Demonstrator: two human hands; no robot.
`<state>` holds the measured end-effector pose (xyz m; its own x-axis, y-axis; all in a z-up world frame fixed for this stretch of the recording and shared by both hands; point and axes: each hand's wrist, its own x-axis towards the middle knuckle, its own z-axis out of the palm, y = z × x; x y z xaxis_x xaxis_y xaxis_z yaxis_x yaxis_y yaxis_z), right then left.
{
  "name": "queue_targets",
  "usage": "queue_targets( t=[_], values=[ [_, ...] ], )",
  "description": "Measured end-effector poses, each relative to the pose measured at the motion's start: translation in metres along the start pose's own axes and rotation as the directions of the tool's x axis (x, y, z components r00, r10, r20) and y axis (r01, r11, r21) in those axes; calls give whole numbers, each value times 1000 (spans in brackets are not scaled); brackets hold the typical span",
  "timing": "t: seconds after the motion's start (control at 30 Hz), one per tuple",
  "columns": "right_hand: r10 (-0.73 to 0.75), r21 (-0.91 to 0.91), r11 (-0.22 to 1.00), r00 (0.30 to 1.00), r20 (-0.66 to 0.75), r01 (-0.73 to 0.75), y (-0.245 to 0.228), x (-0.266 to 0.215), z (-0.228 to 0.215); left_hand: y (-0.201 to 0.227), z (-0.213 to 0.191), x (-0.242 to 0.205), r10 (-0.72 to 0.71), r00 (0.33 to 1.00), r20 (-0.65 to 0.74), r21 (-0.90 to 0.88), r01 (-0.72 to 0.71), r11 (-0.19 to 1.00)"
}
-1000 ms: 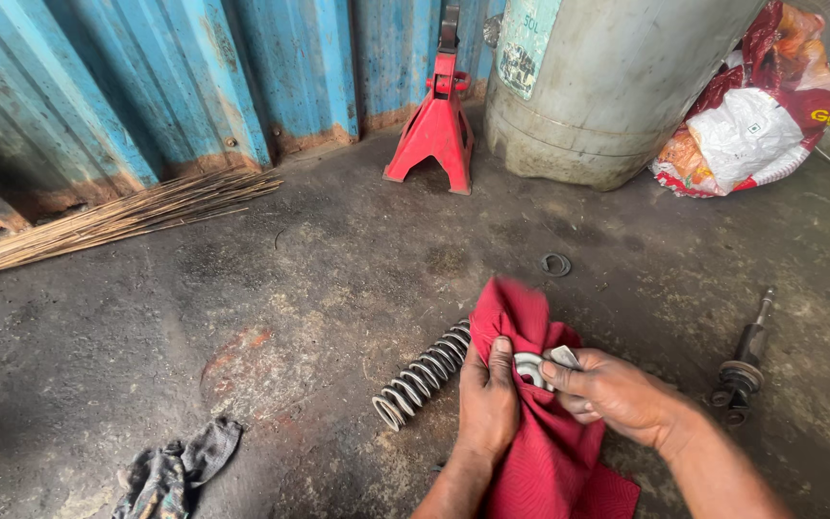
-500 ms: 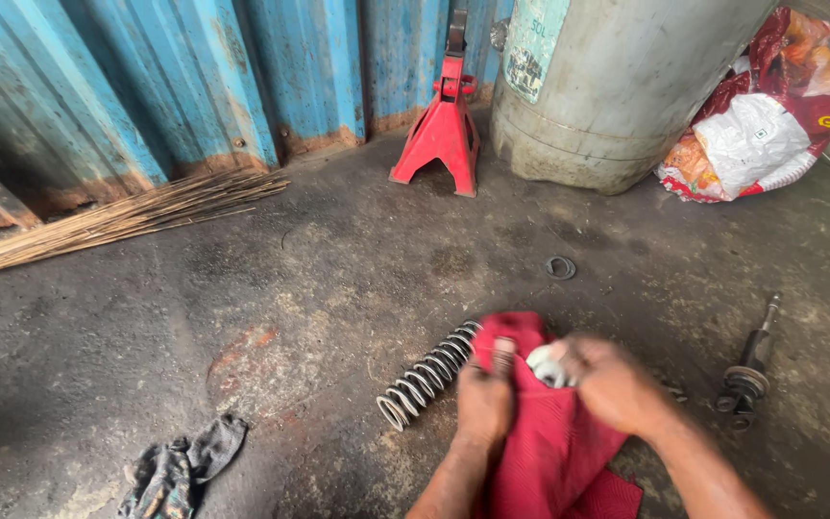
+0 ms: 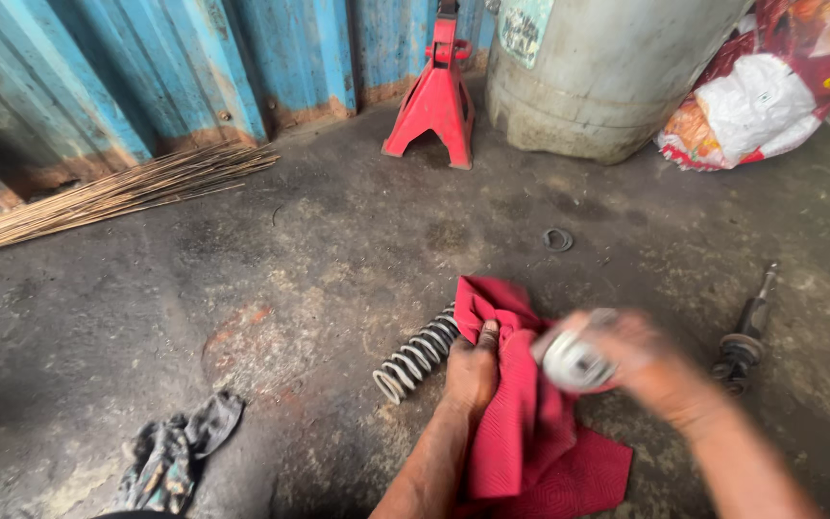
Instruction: The person cleans a cylindrical metal part using a red cloth and a small white abrasive tool. They repeatedly wipe the interior and exterior surfaces of the part while sitting on the floor.
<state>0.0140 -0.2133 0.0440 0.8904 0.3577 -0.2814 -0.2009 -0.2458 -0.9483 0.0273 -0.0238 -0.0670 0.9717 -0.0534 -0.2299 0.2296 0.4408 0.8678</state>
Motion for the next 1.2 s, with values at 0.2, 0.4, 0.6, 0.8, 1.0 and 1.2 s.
queue_targets(
  t=[0.2,0.4,0.6,0.8,1.0,1.2],
  values=[
    [-303,-740,634,953,29,224,14,16,4,18,18,-29,-291,882,370,-437,442,784],
    [-92,-827,378,872,-480,-416,14,42,-10,34,24,-41,98,995,7,567,-85,819],
    [-54,-680,657,880,-473,-325,-4,30,2,55,5,-46,506,822,261,508,-562,653],
    [-120,-503,848,861,-494,-171,11,36,29,39,19,-44,164,973,161,2,-166,986],
    [132,-869,379,948,-290,-318,14,37,21,50,-15,-21,91,995,-49,-247,-101,964],
    [122,-753,379,835,-536,-539,-15,31,6,58,-9,-20,280,960,5,184,-276,943]
  ],
)
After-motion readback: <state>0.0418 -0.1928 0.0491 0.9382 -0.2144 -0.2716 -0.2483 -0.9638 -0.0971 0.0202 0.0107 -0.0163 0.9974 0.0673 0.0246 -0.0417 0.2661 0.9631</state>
